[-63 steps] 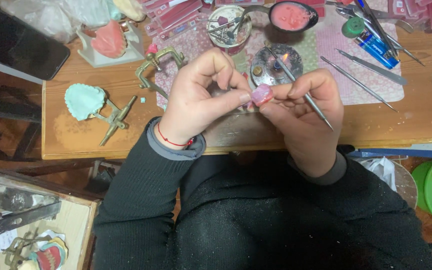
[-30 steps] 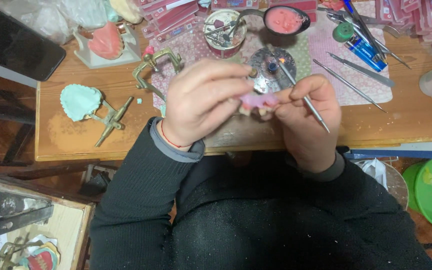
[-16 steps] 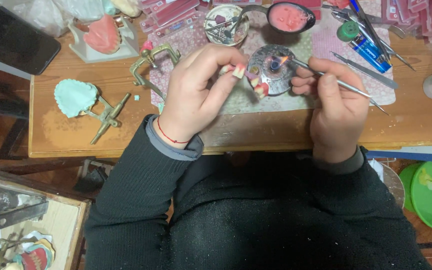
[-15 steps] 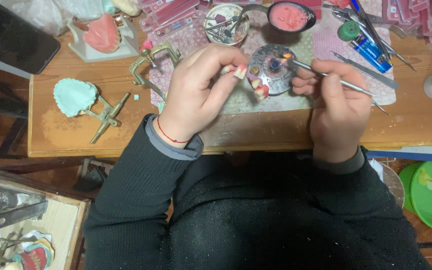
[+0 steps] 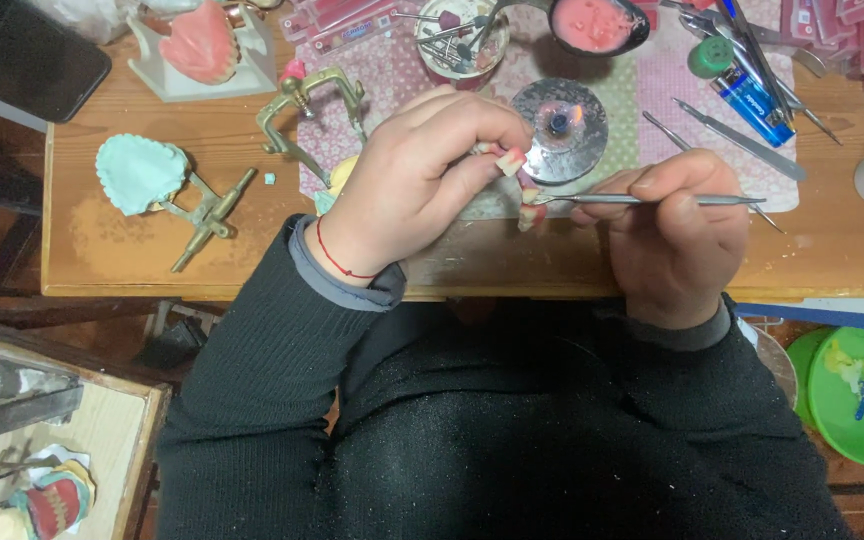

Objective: Repairing and preparing dentures using wax, heat, and glue on a dental model.

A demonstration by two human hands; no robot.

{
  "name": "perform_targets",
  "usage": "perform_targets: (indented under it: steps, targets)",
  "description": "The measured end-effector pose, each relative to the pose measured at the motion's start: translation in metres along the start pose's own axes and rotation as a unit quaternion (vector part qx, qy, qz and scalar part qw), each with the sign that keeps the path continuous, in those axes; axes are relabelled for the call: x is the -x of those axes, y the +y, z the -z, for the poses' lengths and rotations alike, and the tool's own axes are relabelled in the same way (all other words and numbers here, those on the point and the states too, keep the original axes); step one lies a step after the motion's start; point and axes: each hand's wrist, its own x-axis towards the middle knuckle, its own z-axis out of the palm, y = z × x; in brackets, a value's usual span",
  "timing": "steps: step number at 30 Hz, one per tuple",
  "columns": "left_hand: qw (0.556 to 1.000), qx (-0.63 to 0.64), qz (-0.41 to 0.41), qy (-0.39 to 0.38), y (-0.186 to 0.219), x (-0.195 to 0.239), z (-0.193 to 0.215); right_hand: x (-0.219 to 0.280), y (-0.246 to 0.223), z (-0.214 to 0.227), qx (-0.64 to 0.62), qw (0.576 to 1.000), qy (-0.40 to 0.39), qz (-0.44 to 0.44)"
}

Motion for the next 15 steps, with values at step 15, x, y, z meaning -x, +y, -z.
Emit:
perform_targets:
  steps: [15]
  targets:
    - [1.000, 0.011, -0.010, -0.009, -0.0023, 0.0002, -0.0002, -0.0009, -0.0004, -0.0010, -0.019, 1.000, 0.016, -0.006]
